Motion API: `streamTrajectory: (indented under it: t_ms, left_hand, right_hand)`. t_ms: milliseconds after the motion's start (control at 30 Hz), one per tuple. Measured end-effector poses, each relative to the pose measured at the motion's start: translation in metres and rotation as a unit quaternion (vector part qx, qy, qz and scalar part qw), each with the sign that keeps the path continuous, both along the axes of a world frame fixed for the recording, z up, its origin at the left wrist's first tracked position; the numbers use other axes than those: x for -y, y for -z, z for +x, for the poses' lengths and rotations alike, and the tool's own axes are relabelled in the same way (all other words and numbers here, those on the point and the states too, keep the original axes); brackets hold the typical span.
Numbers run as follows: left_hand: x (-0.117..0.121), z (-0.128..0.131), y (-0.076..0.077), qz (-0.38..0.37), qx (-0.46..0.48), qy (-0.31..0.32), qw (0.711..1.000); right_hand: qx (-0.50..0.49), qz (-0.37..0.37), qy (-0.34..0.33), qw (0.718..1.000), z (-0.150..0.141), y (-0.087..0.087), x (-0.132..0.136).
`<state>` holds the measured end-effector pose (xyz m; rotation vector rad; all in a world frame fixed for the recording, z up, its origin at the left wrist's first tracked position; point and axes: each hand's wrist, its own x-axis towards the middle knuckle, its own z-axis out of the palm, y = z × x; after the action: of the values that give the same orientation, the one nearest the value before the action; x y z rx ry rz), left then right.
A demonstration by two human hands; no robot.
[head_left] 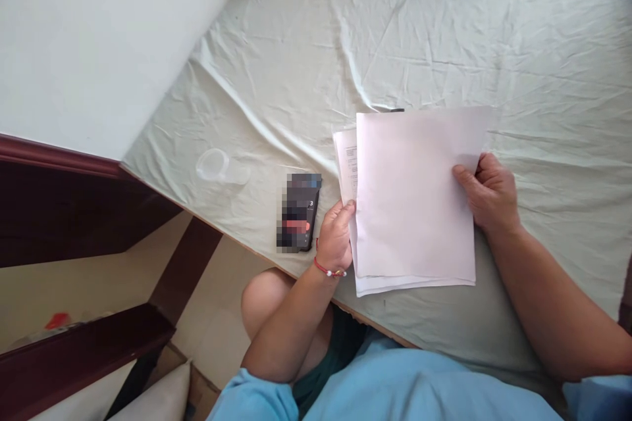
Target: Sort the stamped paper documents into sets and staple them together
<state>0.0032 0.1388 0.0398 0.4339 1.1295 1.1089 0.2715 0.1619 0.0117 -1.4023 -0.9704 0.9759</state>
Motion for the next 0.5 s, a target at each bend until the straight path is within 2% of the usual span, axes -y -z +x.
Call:
streamTrajectory:
  t_ms: [233,500]
  left_hand:
    - [-0.0035,-0.0015,-0.0003,0.034,-0.034,-0.008,0.999]
    - [-0.0088,-0.0036,0.0025,0.030,-0.064,-0.045,0.996]
  right_hand:
    - [-0.005,-0.039,-0.007,0.999,0.0028,0.0034,0.0010]
    - [-0.050,0.000,0.022,0.999,0.0029,0.0084,0.0005]
